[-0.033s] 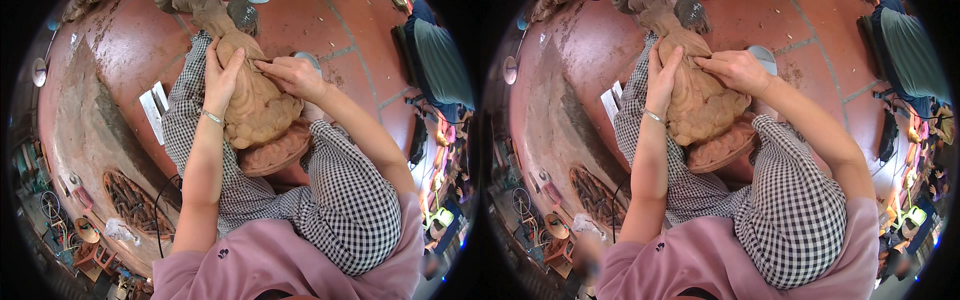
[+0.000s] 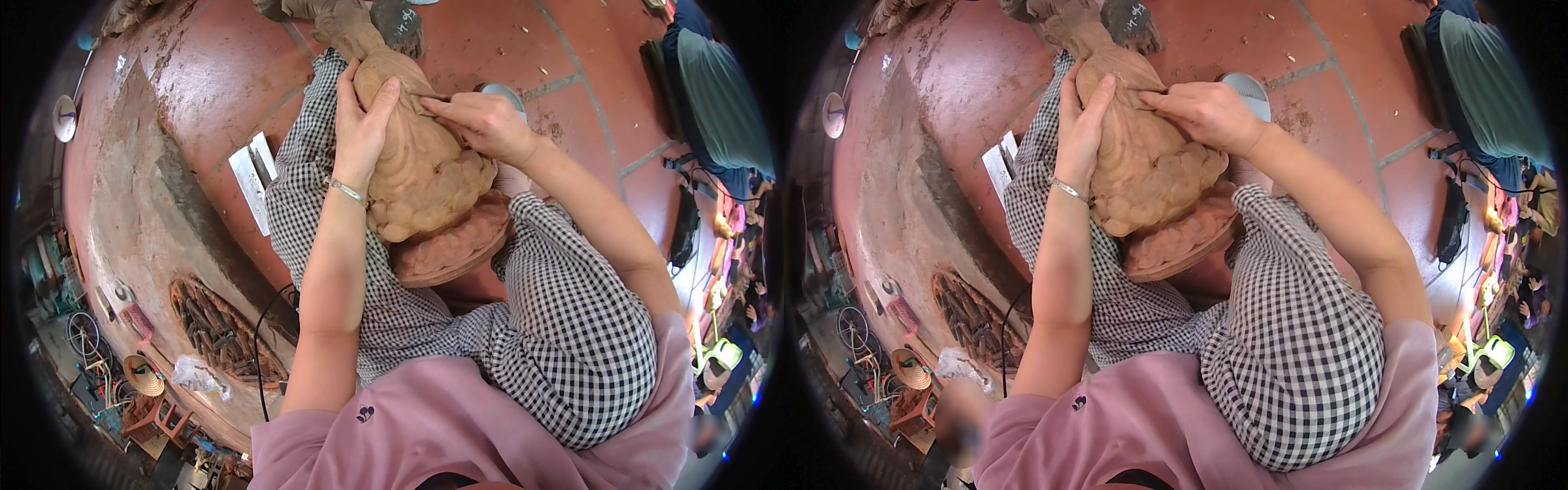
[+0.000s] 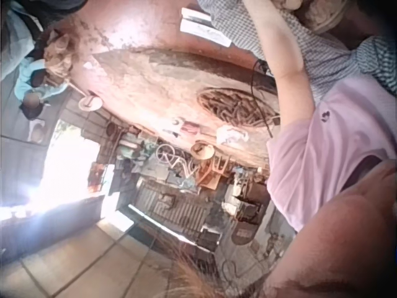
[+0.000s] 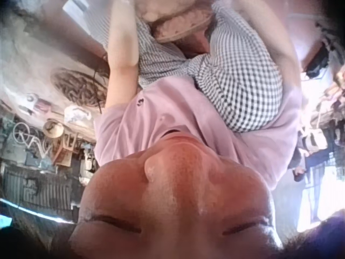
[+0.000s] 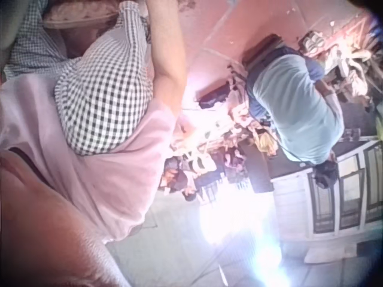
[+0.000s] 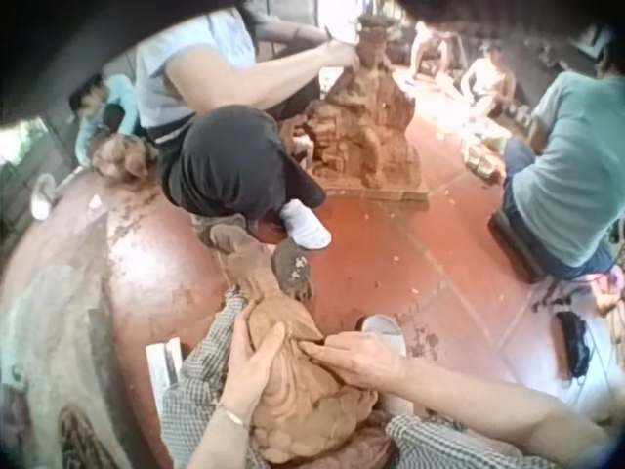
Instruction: The person sits on the floor and carves a wooden sculpture of a figure using a small carving tool. They hold the wood on their lap and use both hands to shape the details of the figure's body and clothing.
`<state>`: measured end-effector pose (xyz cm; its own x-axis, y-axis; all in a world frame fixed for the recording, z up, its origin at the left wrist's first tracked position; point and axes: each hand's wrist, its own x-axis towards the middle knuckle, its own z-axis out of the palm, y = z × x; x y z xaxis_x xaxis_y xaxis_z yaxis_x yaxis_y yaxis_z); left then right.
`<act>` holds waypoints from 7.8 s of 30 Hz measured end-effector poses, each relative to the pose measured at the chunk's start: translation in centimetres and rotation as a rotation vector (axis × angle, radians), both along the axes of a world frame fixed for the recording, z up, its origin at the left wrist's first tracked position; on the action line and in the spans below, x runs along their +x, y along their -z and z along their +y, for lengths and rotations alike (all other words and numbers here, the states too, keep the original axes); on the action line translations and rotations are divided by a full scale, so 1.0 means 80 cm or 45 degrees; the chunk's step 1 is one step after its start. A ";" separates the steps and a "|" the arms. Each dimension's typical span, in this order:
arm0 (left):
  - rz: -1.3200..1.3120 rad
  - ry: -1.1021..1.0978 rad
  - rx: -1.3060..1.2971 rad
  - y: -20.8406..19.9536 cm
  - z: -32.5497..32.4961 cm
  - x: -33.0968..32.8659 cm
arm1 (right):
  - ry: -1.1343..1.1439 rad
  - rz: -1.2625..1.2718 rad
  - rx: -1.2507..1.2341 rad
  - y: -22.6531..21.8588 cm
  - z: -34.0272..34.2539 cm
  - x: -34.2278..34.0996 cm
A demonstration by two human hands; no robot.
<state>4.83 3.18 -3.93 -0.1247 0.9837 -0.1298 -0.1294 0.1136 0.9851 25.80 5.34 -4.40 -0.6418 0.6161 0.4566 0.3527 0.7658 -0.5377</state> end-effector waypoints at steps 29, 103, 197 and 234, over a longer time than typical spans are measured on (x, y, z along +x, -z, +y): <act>-0.047 -0.029 0.009 0.002 -0.001 -0.001 | 0.104 -0.107 -0.576 -0.044 -0.031 -0.001; 0.143 -0.047 0.039 0.017 0.004 -0.005 | -0.122 -0.424 -0.730 -0.116 -0.026 0.002; 1.352 0.310 -0.048 -0.090 -0.084 0.028 | 0.490 0.600 -0.975 0.032 -0.056 -0.005; 1.017 -0.195 0.333 -0.040 -0.037 0.015 | 0.582 0.630 -1.417 0.076 -0.074 0.024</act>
